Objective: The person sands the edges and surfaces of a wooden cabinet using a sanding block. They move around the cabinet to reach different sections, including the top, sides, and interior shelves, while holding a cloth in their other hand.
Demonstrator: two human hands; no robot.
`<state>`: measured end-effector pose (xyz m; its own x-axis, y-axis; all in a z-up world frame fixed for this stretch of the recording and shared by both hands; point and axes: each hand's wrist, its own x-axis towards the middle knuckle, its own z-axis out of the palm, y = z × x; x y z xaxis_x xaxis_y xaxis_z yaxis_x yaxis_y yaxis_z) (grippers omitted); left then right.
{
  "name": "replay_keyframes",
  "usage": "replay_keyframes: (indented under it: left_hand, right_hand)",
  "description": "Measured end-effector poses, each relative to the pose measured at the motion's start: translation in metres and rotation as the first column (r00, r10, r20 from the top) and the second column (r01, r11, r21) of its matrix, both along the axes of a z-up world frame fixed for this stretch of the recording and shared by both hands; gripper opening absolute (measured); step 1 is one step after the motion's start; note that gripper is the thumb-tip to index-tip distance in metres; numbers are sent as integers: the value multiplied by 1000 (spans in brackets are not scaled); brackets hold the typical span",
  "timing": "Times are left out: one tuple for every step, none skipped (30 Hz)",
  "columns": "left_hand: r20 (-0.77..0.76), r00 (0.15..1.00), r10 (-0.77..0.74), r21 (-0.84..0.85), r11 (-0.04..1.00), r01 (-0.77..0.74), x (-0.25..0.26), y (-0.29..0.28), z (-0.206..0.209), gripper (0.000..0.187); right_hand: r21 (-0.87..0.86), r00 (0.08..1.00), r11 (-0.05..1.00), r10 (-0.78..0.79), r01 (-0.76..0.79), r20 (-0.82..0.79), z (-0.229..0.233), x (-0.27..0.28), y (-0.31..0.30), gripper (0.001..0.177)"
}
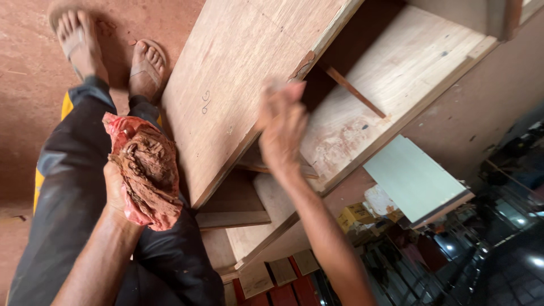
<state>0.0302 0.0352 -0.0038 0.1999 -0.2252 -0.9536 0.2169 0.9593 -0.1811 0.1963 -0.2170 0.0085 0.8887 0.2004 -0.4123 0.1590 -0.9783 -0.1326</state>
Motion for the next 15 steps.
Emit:
replay_keyframes:
  left_hand:
    - [53,998,37,-65,997,-34,3,3,0,41]
    - [8,1000,-12,-55,998,12,5,4,1,42]
    - [-36,998,-60,-48,997,59,9,5,1,44]
    - [-79,991,-105,-35,994,102,16,8,0,45]
    - [-53,993,-108,-25,994,107,23,13,-4,45]
    - [-34,993,-113,-22,993,112,27,17,-6,46]
    - [-15,993,-118,-19,993,117,28,20,-5,46]
    - [-2,994,-114,-30,993,114,29,24,-4,45]
    - [10,994,-109,-42,993,110,29,29,-3,43]
    - [27,994,-102,-49,993,103,31,35,-5,42]
    - [127,990,-62,-173,981,83,33,44,-9,47]
    - [214,977,6,-295,954,58,33,52,-14,52]
    - [200,980,6,-330,942,61,31,57,-16,53]
    - [194,981,1,-369,927,72,31,62,-20,55]
    - [89,992,-86,-330,938,111,31,61,-23,54]
  right_hand:
    - [48,995,998,-36,41,-93,7,-6,5,52]
    - [91,979,992,-72,91,-190,14,-11,11,50]
    - [129,953,981,-103,145,-286,19,-13,15,49]
    - [405,970,882,-196,239,-144,22,-7,15,57]
    - [662,948,705,-315,256,-32,26,0,10,66]
    - [452,953,864,-291,224,83,28,21,-4,66]
    - [206,955,959,-234,195,184,25,44,-16,67]
    - [171,965,967,-214,187,151,22,50,-20,62]
    - [135,974,975,-194,178,117,19,53,-24,56]
    - [106,981,981,-173,164,85,15,54,-26,51]
    - [79,985,987,-144,137,94,14,43,-24,55]
    - [49,990,993,-107,103,95,17,21,-19,59]
    - [21,993,997,-70,69,95,19,0,-14,63]
    - [0,991,992,-127,127,32,19,-15,-8,60]
    - [-22,982,983,-184,184,-31,22,-25,-5,57]
